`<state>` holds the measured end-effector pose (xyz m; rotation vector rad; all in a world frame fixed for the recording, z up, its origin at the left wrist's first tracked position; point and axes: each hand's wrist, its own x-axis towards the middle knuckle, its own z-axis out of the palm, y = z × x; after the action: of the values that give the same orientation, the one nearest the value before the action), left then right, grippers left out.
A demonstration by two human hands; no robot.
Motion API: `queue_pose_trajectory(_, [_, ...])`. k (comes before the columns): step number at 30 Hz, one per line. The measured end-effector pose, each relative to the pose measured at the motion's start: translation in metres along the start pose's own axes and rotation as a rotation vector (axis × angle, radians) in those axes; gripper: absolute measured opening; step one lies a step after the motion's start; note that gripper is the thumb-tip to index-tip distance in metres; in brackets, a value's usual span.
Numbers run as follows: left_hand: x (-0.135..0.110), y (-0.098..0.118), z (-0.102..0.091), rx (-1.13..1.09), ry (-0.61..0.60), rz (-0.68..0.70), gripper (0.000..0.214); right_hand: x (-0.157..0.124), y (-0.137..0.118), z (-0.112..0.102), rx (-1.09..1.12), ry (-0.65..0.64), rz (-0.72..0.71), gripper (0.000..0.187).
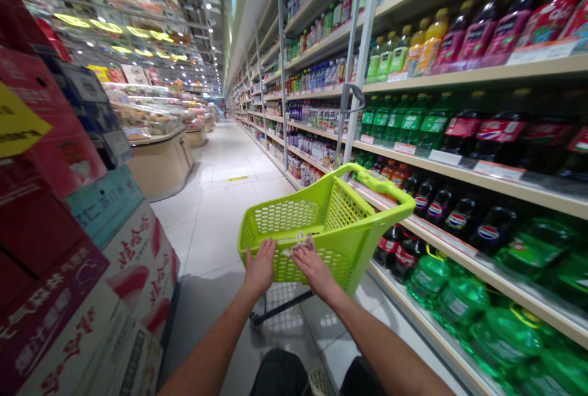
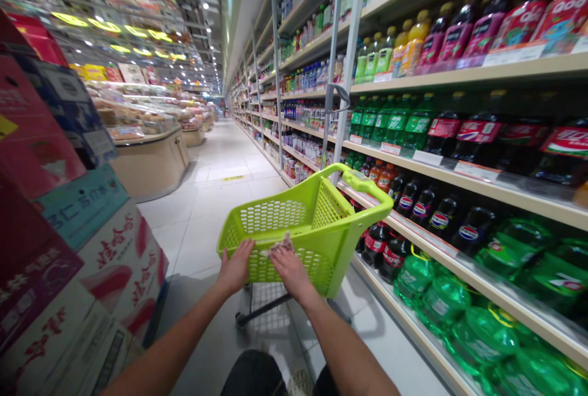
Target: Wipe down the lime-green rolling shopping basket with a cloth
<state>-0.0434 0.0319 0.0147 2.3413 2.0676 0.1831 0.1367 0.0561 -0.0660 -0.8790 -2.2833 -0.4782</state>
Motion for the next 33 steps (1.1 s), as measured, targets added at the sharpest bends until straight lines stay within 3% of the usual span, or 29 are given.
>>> queue_pose_trajectory(4, [0.001, 0.002, -0.002, 0.02, -0.019, -0.025, 0.071, -0.032, 0.0, 0.004, 0.025, -0.069, 0.014, 0.033])
queue_pose_trajectory(10, [0.008, 0.028, 0.006, 0.007, 0.049, 0.078, 0.071, 0.005, 0.018, -0.021, 0.014, 0.067, 0.063, 0.042])
queue_pose_trajectory(16, [0.008, 0.031, 0.009, 0.01, 0.027, 0.063, 0.07, -0.028, 0.021, -0.018, 0.001, 0.032, -0.005, 0.037])
queue_pose_trajectory(22, [0.012, 0.049, 0.011, 0.006, 0.08, 0.099, 0.069, -0.01, 0.035, -0.041, 0.024, 0.113, 0.081, 0.042])
queue_pose_trajectory(28, [0.01, 0.053, 0.015, -0.006, 0.069, 0.109, 0.07, -0.042, 0.04, -0.045, 0.038, 0.063, 0.073, 0.041])
queue_pose_trajectory(33, [0.008, 0.054, 0.015, -0.014, 0.076, 0.08, 0.07, -0.035, 0.052, -0.068, 0.008, 0.146, 0.116, 0.041])
